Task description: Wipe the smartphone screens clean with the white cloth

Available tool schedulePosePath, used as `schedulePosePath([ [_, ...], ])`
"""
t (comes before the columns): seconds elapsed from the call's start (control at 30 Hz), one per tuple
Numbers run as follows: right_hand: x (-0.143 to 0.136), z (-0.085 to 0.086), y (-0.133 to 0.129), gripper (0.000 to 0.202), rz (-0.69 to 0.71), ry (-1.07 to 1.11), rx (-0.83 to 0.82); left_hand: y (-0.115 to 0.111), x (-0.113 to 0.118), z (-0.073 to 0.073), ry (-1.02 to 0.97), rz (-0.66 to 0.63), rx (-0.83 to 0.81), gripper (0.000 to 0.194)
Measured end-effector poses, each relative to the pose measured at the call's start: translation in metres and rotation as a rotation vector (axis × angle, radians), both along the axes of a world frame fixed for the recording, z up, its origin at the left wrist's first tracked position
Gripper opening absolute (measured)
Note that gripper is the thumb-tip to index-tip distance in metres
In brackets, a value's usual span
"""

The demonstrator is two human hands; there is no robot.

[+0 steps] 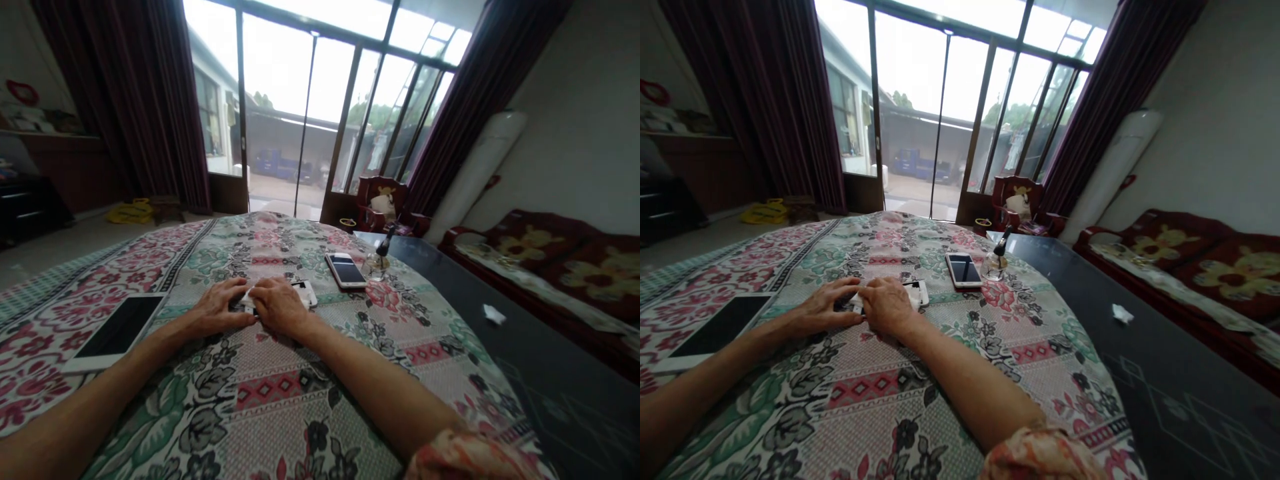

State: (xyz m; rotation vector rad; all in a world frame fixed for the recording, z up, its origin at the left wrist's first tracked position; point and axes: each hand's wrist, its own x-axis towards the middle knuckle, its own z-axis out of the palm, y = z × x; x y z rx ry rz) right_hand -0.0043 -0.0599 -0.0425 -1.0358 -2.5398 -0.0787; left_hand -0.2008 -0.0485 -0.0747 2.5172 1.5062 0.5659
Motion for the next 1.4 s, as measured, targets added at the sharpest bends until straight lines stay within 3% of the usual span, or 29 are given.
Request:
schedulePosePath([
  [0.3, 0.026, 0.010, 0.017, 0.023, -0.104, -0.005, -0.128, -0.004, 0.002, 0.011, 0.007, 0.001, -0.051, 0.067],
  [0.5, 0.065, 0.014, 0.033, 0.027, -0.282, 0.080, -0.258, -0.007, 0.002, 0.014, 0.018, -0.010, -0.060, 0.065],
  [0.63, 0.083, 0.014, 0.037, 0.025, -0.385, 0.091, -0.228, -0.006, 0.001, 0.012, 0.001, -0.013, -0.057, 0.068],
  [0.77, 0.075, 0.011, 0.030, 0.023, -0.358, 0.055, -0.139, -0.005, 0.000, 0.009, -0.005, -0.009, -0.060, 0.070],
  [1.1, 0.009, 0.002, 0.004, 0.022, -0.106, -0.010, -0.038, -0.001, -0.002, 0.003, -0.022, -0.036, -0.023, 0.068],
  [1.23, 0.008, 0.001, 0.006, 0.024, -0.045, 0.006, -0.027, 0.001, -0.003, 0.001, -0.049, -0.049, -0.007, 0.069],
  [1.4, 0.029, 0.009, 0.019, 0.027, -0.095, 0.012, -0.164, -0.002, 0.000, 0.006, -0.060, -0.027, -0.036, 0.066],
])
